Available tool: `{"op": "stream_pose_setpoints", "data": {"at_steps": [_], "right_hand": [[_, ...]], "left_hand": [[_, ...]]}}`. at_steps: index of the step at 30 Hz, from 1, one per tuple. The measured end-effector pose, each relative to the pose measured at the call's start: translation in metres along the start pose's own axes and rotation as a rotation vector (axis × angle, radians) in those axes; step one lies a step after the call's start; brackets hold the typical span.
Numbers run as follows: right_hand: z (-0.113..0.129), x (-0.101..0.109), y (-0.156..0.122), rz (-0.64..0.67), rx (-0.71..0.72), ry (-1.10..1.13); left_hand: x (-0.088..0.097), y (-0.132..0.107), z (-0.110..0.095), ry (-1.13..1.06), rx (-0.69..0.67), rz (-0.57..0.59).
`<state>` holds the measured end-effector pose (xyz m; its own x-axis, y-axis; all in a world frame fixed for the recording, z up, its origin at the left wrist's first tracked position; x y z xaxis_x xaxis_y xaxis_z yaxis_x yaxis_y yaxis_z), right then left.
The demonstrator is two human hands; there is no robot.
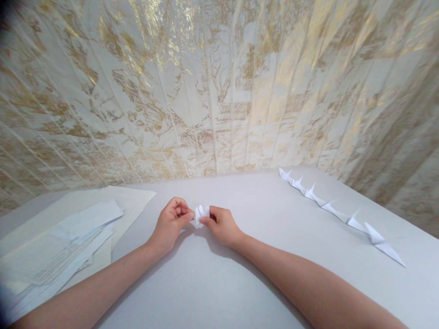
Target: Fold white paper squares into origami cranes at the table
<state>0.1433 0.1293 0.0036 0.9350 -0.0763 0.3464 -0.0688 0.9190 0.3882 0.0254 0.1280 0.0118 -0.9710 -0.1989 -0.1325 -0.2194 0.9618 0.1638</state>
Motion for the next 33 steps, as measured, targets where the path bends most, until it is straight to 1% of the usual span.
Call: {"op": "stream_pose_setpoints", "data": {"at_steps": [6,11,14,15,17,19,20,22,26,33], "right_hand": [[0.002,0.0,-0.001,0.005,0.013,-0.019],[-0.001,0.001,-0.001,-0.008,-0.006,0.0],[-0.003,0.002,0.0,-0.026,-0.02,0.02],[-0.003,0.002,0.0,-0.035,-0.027,0.026],[-0.004,0.004,0.0,-0.052,-0.038,0.033],[-0.005,0.004,0.0,-0.057,-0.044,0.027],[-0.006,0.004,0.0,-0.057,-0.046,0.023],[-0.006,0.004,0.001,-0.053,-0.051,0.017],[-0.005,0.002,0.0,-0.026,-0.065,-0.01],[0.006,0.0,-0.004,0.008,0.012,-0.138]], "left_hand": [[-0.005,-0.003,0.002,0.009,0.013,0.049],[0.001,0.0,0.004,-0.007,0.053,-0.016],[0.0,-0.001,0.003,-0.033,0.056,-0.019],[-0.002,-0.002,0.003,-0.035,0.056,-0.003],[-0.009,-0.006,0.005,-0.009,0.062,0.065],[-0.016,-0.01,0.01,0.067,0.069,0.145],[-0.018,-0.01,0.013,0.111,0.068,0.167],[-0.016,-0.009,0.015,0.173,0.055,0.158],[-0.008,-0.003,0.015,0.211,0.039,0.082],[-0.01,-0.005,0.012,0.284,-0.001,0.1]]}}
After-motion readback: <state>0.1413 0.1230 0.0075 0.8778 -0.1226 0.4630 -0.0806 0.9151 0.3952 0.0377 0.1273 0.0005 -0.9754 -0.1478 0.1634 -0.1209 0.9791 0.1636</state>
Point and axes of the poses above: each hand's wrist, its own y-axis towards the middle knuckle, its own x-axis out of the back of the hand, z = x × y, the point moved 10 cm from there along y, towards the middle knuckle, and after that the axes turned 15 degrees about -z, right-handed, at the moved point
